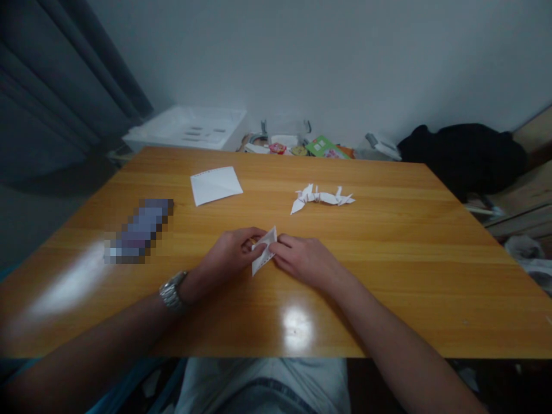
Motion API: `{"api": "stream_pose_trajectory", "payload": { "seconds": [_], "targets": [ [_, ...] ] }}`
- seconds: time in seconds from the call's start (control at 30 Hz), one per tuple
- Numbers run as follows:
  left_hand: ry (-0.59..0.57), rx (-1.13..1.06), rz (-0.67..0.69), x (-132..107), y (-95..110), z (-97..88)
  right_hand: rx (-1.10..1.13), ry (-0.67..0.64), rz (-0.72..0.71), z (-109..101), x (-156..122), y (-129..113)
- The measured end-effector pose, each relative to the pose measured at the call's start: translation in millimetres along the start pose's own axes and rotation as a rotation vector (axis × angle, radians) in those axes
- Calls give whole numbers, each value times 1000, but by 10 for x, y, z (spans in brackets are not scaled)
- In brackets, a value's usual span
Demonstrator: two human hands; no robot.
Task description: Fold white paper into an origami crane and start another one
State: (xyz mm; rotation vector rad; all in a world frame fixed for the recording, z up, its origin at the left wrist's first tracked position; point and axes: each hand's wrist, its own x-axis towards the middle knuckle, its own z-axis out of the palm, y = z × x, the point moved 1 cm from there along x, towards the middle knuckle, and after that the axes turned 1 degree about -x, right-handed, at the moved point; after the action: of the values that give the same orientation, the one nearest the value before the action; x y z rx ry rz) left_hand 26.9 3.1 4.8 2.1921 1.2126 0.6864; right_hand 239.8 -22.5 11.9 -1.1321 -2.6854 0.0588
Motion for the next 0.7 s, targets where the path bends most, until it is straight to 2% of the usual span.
{"api": "stream_pose_trajectory", "payload": {
  "seconds": [0.07, 0.27, 0.57, 0.7],
  "targets": [
    [-19, 5, -7, -7, -15, 4, -6, 3, -4, -3, -3, 5],
    [37, -22, -4, -18, -109, 23, -14, -11, 22, -12, -7, 36],
    [-46, -124, -72, 7, -101, 35, -84, 5, -8, 39, -15, 79],
    [-33, -173, -82, 1, -130, 52, -78, 11, -7, 30, -32, 112]
  ]
}}
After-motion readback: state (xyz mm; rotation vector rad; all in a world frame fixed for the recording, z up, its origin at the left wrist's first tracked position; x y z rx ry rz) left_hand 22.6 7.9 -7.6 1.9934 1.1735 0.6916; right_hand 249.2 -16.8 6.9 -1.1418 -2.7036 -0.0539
